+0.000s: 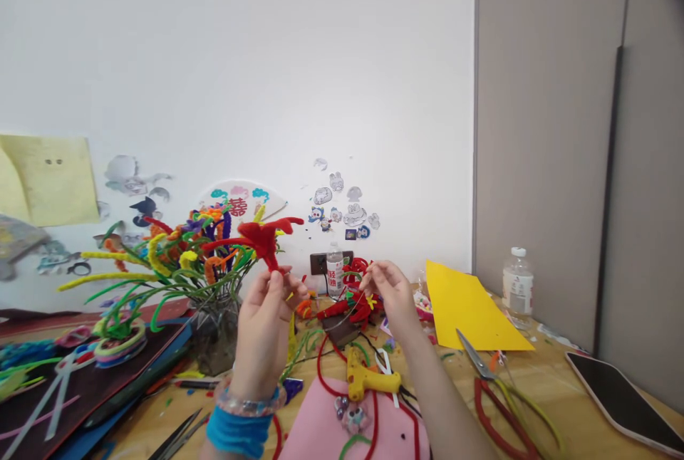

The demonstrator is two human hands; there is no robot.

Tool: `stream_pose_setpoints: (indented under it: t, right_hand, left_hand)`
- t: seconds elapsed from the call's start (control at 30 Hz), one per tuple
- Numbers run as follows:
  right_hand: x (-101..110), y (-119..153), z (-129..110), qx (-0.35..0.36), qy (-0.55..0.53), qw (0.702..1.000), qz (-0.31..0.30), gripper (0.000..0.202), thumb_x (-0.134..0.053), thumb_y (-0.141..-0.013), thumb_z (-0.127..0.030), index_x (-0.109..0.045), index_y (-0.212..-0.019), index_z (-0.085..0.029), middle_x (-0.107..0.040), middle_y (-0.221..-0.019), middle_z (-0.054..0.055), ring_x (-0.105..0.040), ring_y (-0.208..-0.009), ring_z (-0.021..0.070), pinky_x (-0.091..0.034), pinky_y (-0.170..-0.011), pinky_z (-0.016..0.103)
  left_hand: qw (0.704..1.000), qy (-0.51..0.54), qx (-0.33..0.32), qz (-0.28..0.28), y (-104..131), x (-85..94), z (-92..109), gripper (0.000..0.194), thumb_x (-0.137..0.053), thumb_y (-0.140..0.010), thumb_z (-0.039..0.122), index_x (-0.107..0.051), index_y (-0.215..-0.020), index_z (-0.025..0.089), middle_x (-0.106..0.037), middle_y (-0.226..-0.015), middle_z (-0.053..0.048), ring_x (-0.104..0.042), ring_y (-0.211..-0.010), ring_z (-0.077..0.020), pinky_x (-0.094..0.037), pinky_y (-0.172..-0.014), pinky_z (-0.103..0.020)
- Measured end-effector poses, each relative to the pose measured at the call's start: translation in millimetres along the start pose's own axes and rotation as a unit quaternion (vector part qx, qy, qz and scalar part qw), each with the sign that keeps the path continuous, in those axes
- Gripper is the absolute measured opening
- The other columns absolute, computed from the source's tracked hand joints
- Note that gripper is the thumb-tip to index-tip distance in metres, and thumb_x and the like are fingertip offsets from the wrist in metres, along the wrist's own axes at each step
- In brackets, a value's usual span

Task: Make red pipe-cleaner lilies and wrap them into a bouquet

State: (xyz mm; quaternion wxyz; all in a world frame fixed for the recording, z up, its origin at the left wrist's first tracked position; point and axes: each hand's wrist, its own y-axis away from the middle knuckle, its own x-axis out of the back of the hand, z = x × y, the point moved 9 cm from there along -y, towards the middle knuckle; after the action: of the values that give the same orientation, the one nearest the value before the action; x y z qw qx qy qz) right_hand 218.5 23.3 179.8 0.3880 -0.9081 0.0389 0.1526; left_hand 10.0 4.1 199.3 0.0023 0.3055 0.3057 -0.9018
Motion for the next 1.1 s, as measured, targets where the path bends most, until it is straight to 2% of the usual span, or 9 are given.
stream_pose_setpoints:
  t: [0.07,0.17,0.23,0.3,0.43,0.53,0.63,0.9,1.1]
  right_hand:
    - [-23,7,-12,0.007,0.066,0.996,-0.059,0.021,-0.053,-0.082,-0.037,-0.057,-0.078,-0.017,-0.059,-0.058,-0.002,-0.052,-0.054,0.0112,-0.042,-0.054,0.022]
    - [-54,21,-22,0.013,0.127,0.986,-0.112,0.016,-0.05,-0.083,-0.031,-0.058,-0.077,-0.018,-0.056,-0.057,-0.003,-0.051,-0.052,0.0102,-0.041,-0.052,0.02]
    - [-71,29,-26,0.017,0.157,0.978,-0.136,0.015,-0.049,-0.084,-0.027,-0.059,-0.076,-0.018,-0.053,-0.055,-0.004,-0.05,-0.051,0.0099,-0.04,-0.051,0.02]
    - [-79,34,-30,0.037,0.192,0.972,-0.133,0.016,-0.049,-0.083,-0.024,-0.06,-0.073,-0.018,-0.054,-0.056,-0.003,-0.051,-0.052,0.0105,-0.04,-0.052,0.02]
    - [-81,39,-37,0.107,0.264,0.955,-0.088,0.017,-0.047,-0.083,-0.022,-0.06,-0.073,-0.019,-0.061,-0.067,0.001,-0.054,-0.06,0.0132,-0.041,-0.056,0.022]
    - [-84,43,-41,0.162,0.328,0.927,-0.082,0.019,-0.042,-0.085,-0.021,-0.059,-0.076,-0.019,-0.061,-0.069,0.003,-0.056,-0.063,0.0151,-0.04,-0.059,0.024]
    - [-87,48,-47,0.206,0.379,0.899,-0.068,0.021,-0.037,-0.086,-0.019,-0.057,-0.079,-0.018,-0.061,-0.072,0.005,-0.056,-0.067,0.0168,-0.04,-0.06,0.025]
    - [-88,55,-54,0.253,0.428,0.867,-0.03,0.021,-0.033,-0.086,-0.017,-0.051,-0.075,-0.018,-0.058,-0.068,0.005,-0.054,-0.064,0.0176,-0.038,-0.058,0.027]
    - [-87,55,-55,0.272,0.433,0.859,-0.027,0.02,-0.034,-0.086,-0.017,-0.051,-0.076,-0.018,-0.059,-0.069,0.006,-0.055,-0.064,0.0175,-0.039,-0.059,0.027]
  left_hand:
    - [1.0,0.013,0.008,-0.009,3,-6.5,-6,0.019,-0.07,-0.068,0.031,-0.06,-0.076,0.018,-0.061,-0.069,0.003,-0.058,-0.063,-0.0094,-0.051,-0.063,-0.023]
    - [0.999,0.023,0.028,-0.023,10,-16.1,-14,0.019,-0.069,-0.069,0.032,-0.06,-0.078,0.017,-0.064,-0.074,0.001,-0.061,-0.072,-0.0111,-0.05,-0.07,-0.024]
    - [0.998,0.025,0.053,-0.033,16,-21.8,-20,0.019,-0.067,-0.071,0.032,-0.059,-0.079,0.018,-0.066,-0.076,0.0,-0.062,-0.076,-0.0135,-0.05,-0.068,-0.025]
    - [0.996,0.028,0.077,-0.037,22,-25.8,-26,0.019,-0.067,-0.071,0.033,-0.058,-0.08,0.018,-0.068,-0.077,-0.002,-0.064,-0.077,-0.0157,-0.05,-0.063,-0.024]
    - [0.995,0.032,0.095,-0.029,27,-28.7,-30,0.022,-0.068,-0.07,0.033,-0.059,-0.082,0.017,-0.07,-0.083,-0.006,-0.064,-0.083,-0.0193,-0.051,-0.07,-0.029]
    - [0.994,0.02,0.104,-0.033,29,-30.8,-31,0.024,-0.066,-0.071,0.034,-0.06,-0.084,0.015,-0.07,-0.089,-0.01,-0.064,-0.089,-0.0216,-0.05,-0.076,-0.033]
    - [0.994,-0.002,0.101,-0.046,29,-33.7,-31,0.023,-0.064,-0.072,0.034,-0.061,-0.085,0.016,-0.071,-0.091,-0.009,-0.064,-0.089,-0.0216,-0.049,-0.079,-0.033]
    - [0.993,0.013,0.102,-0.054,30,-33.7,-37,0.02,-0.062,-0.076,0.032,-0.062,-0.087,0.016,-0.071,-0.093,-0.008,-0.064,-0.09,-0.02,-0.049,-0.079,-0.03]
    - [0.99,0.02,0.123,-0.059,30,-34.8,-39,0.018,-0.065,-0.073,0.031,-0.06,-0.084,0.017,-0.071,-0.092,-0.006,-0.063,-0.09,-0.0195,-0.049,-0.079,-0.029]
